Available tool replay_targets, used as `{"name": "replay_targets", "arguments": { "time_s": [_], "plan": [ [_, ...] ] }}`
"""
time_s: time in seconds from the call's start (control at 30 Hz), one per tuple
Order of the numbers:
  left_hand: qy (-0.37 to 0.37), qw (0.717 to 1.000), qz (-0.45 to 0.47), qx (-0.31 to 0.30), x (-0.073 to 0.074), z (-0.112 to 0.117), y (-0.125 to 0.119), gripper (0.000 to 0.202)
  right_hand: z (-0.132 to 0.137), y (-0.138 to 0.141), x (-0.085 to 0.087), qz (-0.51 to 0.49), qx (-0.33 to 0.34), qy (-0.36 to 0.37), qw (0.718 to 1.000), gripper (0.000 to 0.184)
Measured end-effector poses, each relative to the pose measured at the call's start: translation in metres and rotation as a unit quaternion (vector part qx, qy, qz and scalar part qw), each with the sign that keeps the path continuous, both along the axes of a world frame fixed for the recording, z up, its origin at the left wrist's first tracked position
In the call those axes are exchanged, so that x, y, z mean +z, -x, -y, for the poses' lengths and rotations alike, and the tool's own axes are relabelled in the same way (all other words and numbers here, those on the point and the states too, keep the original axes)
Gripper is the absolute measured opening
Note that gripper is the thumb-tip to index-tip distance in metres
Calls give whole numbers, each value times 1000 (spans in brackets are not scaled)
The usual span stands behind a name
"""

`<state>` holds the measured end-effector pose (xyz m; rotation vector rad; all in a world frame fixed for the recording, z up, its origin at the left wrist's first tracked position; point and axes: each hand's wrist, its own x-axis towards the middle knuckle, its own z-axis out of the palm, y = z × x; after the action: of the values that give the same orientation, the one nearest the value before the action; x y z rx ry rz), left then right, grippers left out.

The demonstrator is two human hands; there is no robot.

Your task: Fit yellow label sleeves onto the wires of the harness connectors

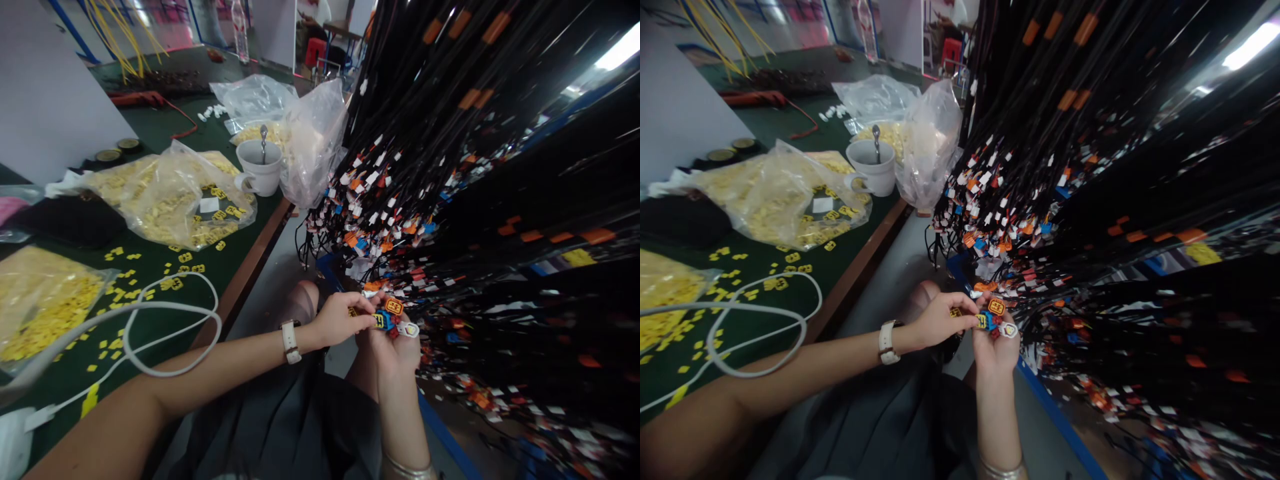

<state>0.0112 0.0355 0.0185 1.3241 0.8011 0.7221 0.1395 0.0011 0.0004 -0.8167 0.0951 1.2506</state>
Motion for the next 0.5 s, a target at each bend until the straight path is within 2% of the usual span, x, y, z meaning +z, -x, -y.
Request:
{"name": "replay_targets", "arguments": {
  "time_s": [0.37,0.5],
  "plan": [
    [-88,996,-27,6,4,1,3,12,1,2,3,34,27,-25,999,13],
    [-175,983,-49,-11,8,-3,7,12,2,3,3,44,32,-21,998,13]
  ]
}}
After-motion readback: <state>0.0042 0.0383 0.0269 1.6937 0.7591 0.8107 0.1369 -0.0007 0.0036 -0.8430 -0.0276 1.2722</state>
